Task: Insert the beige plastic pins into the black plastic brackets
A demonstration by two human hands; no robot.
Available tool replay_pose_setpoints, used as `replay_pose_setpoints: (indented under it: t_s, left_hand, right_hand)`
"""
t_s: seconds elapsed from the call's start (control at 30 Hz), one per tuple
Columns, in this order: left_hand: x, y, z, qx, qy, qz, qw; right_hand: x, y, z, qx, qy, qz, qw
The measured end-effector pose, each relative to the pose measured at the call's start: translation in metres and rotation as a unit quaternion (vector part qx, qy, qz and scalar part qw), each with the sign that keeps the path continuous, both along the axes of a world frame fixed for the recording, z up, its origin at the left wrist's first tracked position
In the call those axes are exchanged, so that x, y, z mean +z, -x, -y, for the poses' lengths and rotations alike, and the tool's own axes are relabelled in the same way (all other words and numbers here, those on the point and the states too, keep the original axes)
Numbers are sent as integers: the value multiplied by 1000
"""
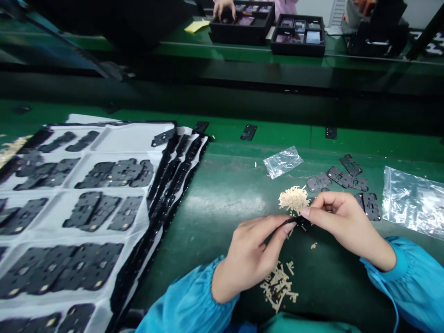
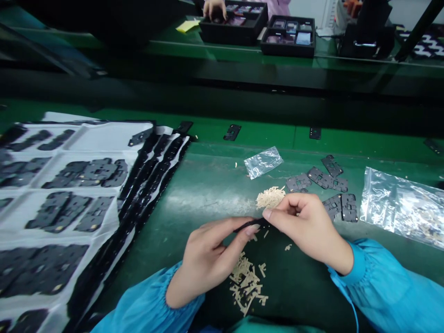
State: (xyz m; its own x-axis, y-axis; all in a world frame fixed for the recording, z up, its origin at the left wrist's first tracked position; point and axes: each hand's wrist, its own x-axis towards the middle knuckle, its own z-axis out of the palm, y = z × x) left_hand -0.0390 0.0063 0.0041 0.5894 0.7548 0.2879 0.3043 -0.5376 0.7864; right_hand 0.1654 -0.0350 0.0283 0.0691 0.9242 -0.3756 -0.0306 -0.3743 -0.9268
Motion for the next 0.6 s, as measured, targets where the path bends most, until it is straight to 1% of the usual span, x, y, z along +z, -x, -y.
replay_pose_setpoints:
  t_s: [0.07, 0.13, 0.2, 0.23, 0.27, 0.3, 0.33, 0.37, 0.4, 0.43, 0.47, 0.5, 0.53, 0.57, 0.6]
  left_hand:
    - [-3, 1, 0, 3, -53, 3, 999]
    - [-4, 1, -1, 5, -83, 10, 996]
    - [-3, 2, -2, 12, -86, 30, 996]
    - [-1, 2, -3, 12, -69, 44, 997]
    - [1, 2, -4, 10, -35, 57, 998]
    - [4, 2, -6, 0, 22, 68, 997]
    - [6, 2, -7, -20, 102, 78, 992]
    - [9, 2, -9, -45, 200, 88, 975]
    - [11, 1, -11, -72, 305, 94, 945]
    - [12, 1, -12, -96, 402, 98, 905]
    - [12, 1, -14, -117, 483, 100, 862]
    - [11, 0, -15, -128, 542, 101, 824]
    - [10, -1, -15, -126, 580, 102, 798]
    - [8, -2, -15, -117, 602, 105, 783]
    - [6, -3, -15, -105, 612, 112, 776]
  right_hand:
    - [-1, -2, -1, 5, -10, -26, 1000]
    - [-1, -6, -1, 29, -33, -42, 998]
    - [-1, -10, 0, 56, -65, -38, 996]
    - [-1, -12, 1, 62, -87, -21, 994]
    - [0, -14, 2, 65, -112, 7, 992]
    - [0, -15, 3, 68, -138, 44, 987]
    - [1, -16, 4, 78, -166, 84, 980]
    - [1, -16, 5, 94, -197, 121, 968]
    - [2, -16, 6, 116, -229, 155, 954]
    - [2, -16, 6, 142, -261, 183, 937]
    - [3, -16, 7, 166, -292, 206, 919]
    - [3, -15, 8, 182, -317, 224, 903]
    - [3, -15, 9, 189, -332, 237, 893]
    - [3, -15, 9, 188, -333, 243, 891]
    - [3, -16, 10, 181, -321, 242, 897]
